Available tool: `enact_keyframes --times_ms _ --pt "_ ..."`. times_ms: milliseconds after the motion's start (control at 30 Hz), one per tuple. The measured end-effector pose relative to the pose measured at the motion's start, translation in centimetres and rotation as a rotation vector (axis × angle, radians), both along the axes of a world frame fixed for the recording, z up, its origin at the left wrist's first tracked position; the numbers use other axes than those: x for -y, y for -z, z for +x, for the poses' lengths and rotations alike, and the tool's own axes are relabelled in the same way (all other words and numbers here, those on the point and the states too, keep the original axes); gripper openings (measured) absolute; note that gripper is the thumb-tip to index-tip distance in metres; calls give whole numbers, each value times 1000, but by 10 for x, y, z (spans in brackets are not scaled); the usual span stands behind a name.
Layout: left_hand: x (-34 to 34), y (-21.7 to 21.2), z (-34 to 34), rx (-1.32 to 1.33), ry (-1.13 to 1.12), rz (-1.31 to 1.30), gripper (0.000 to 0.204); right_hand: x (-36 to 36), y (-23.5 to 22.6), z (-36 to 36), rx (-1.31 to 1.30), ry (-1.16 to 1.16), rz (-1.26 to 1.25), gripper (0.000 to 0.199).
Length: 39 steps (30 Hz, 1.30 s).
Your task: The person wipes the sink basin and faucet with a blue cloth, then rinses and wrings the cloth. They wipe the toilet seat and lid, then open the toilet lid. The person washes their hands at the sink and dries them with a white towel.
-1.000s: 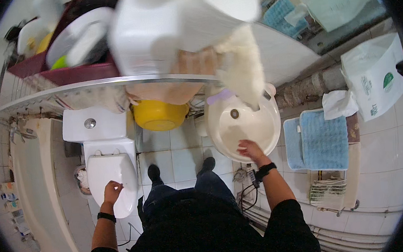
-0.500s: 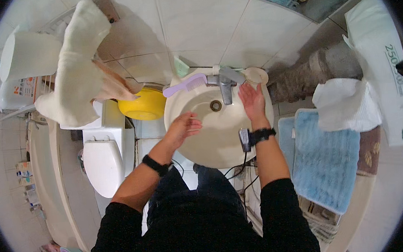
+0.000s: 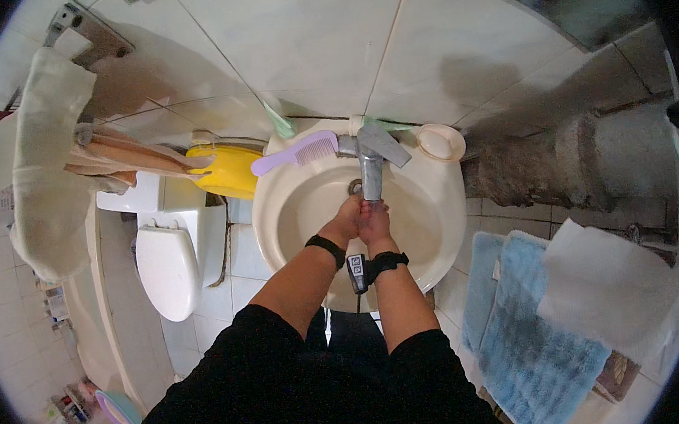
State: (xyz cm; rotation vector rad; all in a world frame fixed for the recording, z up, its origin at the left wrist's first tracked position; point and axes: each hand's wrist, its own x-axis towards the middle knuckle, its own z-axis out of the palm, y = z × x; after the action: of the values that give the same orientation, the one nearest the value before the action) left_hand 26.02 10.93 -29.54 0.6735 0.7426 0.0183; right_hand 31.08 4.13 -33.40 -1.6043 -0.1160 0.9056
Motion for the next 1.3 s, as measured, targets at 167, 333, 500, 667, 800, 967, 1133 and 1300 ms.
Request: enact_keyframes --times_ms 167,333,500,667,800,967,1133,1300 --pt "25 -14 8 79 -554 -513 36 -3 -37 8 110 -101 -254 36" --pt "14 -41 15 213 -510 -477 39 -6 -55 6 267 -169 -136 29" --pt "-3 -24 10 -33 -206 -76 44 2 -43 -14 -442 254 331 34" --pt "6 -5 13 -374 -121 452 35 1 -62 -21 -433 171 140 40" --pt "10 -12 8 -492 113 1219 22 -5 -89 -26 -391 265 171 45" --pt "8 -24 5 -490 -159 1342 21 -9 -107 -41 -687 180 239 49" --pt "36 -17 27 -287 -504 870 20 -7 -94 -24 -908 332 647 41" --pt "44 -7 33 390 -848 -451 19 -1 -43 12 -824 168 491 34"
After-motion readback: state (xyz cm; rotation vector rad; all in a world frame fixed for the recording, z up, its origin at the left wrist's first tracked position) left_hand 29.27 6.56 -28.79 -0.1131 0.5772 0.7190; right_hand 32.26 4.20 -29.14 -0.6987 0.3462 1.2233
